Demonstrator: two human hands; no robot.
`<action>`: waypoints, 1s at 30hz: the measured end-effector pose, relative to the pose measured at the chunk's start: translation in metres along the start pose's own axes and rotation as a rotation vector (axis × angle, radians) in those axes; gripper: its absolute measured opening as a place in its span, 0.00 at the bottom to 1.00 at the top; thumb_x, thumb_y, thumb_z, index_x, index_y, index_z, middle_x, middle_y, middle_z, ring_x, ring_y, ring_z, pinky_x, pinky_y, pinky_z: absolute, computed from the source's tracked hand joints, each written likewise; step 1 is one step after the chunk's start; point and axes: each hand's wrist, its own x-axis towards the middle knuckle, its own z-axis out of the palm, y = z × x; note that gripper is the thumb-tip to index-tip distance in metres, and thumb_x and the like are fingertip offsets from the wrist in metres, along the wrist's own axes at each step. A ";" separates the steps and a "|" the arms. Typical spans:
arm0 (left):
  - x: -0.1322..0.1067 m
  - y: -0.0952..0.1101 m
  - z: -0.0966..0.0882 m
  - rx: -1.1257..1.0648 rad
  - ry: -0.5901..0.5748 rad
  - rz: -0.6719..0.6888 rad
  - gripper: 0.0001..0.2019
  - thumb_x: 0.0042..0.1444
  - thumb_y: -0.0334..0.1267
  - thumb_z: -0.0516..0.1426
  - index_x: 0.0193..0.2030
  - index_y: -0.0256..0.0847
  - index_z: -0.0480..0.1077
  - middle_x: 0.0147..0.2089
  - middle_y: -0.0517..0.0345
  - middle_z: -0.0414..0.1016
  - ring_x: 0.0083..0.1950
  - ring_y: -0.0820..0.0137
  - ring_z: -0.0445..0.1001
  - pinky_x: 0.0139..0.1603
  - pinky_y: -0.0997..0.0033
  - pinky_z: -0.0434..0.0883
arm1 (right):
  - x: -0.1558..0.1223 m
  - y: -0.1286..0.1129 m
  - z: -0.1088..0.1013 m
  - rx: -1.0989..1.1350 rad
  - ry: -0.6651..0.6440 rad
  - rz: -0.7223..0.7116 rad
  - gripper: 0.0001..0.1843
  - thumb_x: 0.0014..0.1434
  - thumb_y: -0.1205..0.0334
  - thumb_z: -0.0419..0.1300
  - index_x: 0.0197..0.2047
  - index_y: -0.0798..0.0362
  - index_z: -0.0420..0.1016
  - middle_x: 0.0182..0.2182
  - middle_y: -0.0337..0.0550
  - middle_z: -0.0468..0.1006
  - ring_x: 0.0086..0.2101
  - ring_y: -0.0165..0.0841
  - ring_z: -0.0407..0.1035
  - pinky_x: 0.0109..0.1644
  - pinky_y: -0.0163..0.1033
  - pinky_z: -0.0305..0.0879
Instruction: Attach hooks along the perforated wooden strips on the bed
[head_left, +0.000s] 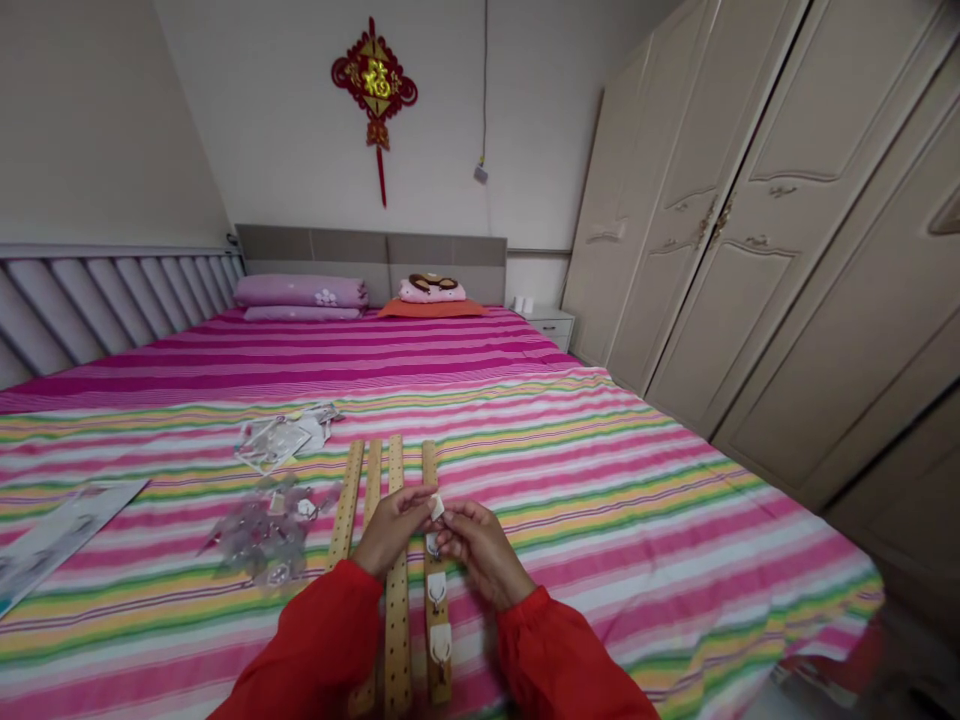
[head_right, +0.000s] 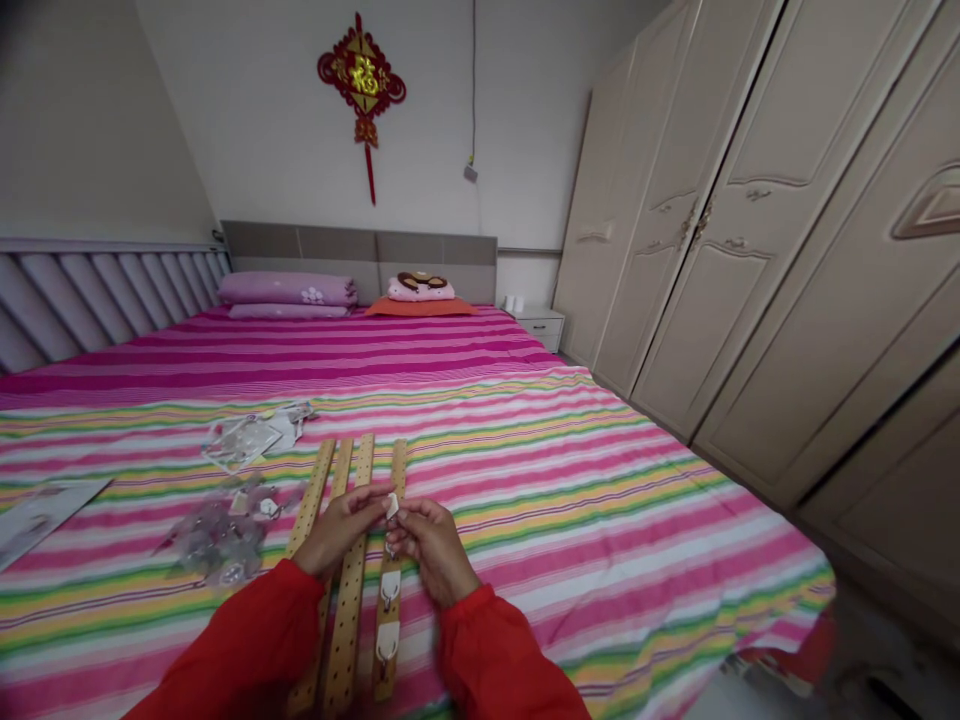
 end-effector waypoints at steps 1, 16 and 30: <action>0.001 -0.001 0.001 -0.016 0.014 -0.005 0.28 0.34 0.49 0.67 0.42 0.34 0.74 0.35 0.52 0.77 0.34 0.69 0.75 0.40 0.68 0.71 | 0.002 0.000 -0.001 0.001 0.010 -0.007 0.16 0.39 0.60 0.72 0.31 0.58 0.76 0.22 0.42 0.78 0.19 0.24 0.68 0.23 0.28 0.66; 0.021 -0.014 0.002 -0.084 0.001 -0.070 0.21 0.32 0.47 0.68 0.31 0.33 0.74 0.29 0.54 0.77 0.32 0.71 0.74 0.40 0.69 0.71 | 0.030 -0.001 -0.007 -0.327 0.019 -0.213 0.16 0.43 0.50 0.68 0.26 0.55 0.73 0.15 0.36 0.73 0.17 0.27 0.66 0.22 0.32 0.63; 0.018 -0.013 0.004 -0.170 0.064 -0.099 0.18 0.36 0.43 0.67 0.34 0.35 0.75 0.34 0.51 0.79 0.36 0.70 0.76 0.39 0.72 0.71 | 0.044 0.007 -0.013 -0.127 0.087 -0.113 0.15 0.37 0.59 0.71 0.29 0.57 0.76 0.19 0.39 0.77 0.17 0.26 0.67 0.19 0.30 0.62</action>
